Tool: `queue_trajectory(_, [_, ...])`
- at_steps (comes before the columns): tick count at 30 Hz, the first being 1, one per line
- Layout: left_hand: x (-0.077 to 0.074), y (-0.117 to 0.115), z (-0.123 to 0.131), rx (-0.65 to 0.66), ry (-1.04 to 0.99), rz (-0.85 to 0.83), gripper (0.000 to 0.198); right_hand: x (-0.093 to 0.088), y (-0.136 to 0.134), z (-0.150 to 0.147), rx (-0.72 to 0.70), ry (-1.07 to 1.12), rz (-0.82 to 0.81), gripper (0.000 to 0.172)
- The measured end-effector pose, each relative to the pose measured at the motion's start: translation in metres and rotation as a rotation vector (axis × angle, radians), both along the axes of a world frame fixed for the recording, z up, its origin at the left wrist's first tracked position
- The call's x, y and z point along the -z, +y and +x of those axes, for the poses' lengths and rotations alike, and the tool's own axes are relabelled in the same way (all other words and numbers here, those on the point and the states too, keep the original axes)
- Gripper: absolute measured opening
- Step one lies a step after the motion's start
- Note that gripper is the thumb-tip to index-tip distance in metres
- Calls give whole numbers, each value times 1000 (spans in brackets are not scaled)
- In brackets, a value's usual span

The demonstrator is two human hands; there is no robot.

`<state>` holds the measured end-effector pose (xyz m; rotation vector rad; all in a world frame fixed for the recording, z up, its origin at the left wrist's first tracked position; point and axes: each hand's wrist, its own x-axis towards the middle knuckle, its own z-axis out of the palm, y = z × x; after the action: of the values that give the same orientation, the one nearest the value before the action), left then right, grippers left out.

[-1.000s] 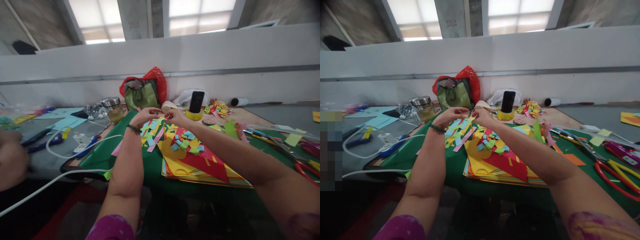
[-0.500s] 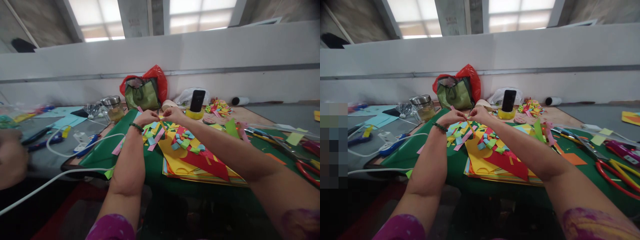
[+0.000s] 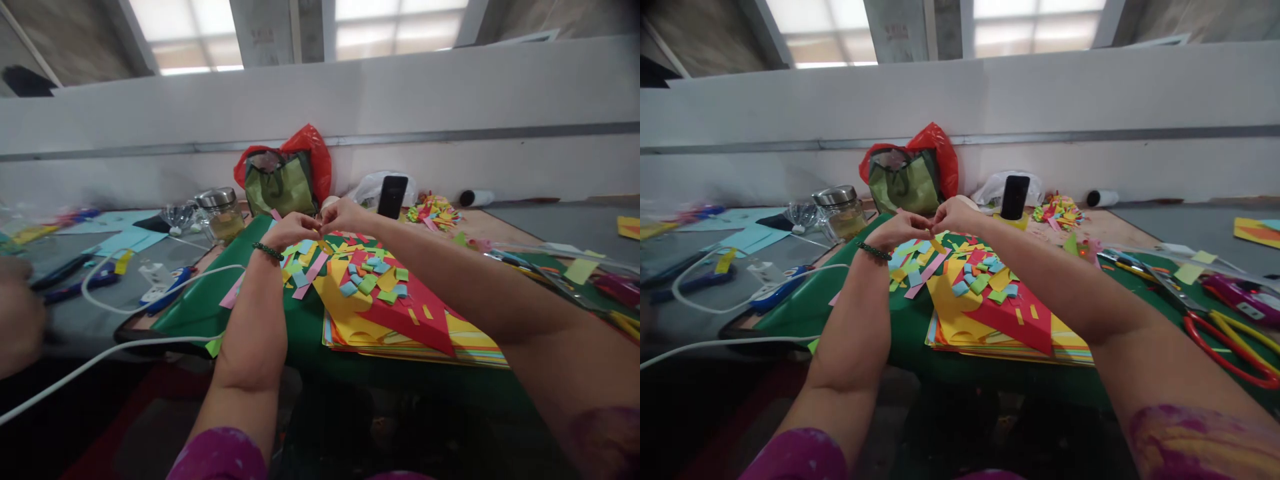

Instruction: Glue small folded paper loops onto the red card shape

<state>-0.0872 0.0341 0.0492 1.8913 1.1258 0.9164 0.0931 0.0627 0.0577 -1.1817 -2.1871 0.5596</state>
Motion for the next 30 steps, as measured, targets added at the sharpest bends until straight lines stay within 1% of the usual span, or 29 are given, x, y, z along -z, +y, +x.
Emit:
queue_trajectory(2, [0,0,2,-12,-10,-6,11,-5,-2,-1,-12,-8,-7,18])
queue_trajectory(7, [2,3,-2,-13,17,-6,9,-18,-12,2,-45,23,-98,15])
queue_trajectory(10, [4,8,-6,-41,132,-21,8,-25,-22,10,-29,82,-106,15])
queue_trajectory(15, [8,19,-13,-25,420,-80,16,-34,-40,32,-32,234,-142,11])
queue_trajectory(18, [7,20,-15,-29,450,-52,19,-34,-55,46,-33,310,-143,13])
queue_trajectory(20, [5,17,-14,-36,447,-33,18,-31,-70,58,-54,324,-111,16])
queue_trajectory(22, [2,14,-12,-95,496,-41,9,-27,-91,71,-86,308,-78,22])
queue_trajectory(25, [-1,10,-8,-230,563,-19,20,-21,-129,90,-108,259,-51,30])
queue_trajectory(27, [-2,8,-5,-266,523,38,19,-17,-156,102,-83,221,-49,33])
queue_trajectory(30, [-2,7,-3,-264,429,84,12,-9,-190,120,8,171,-38,39])
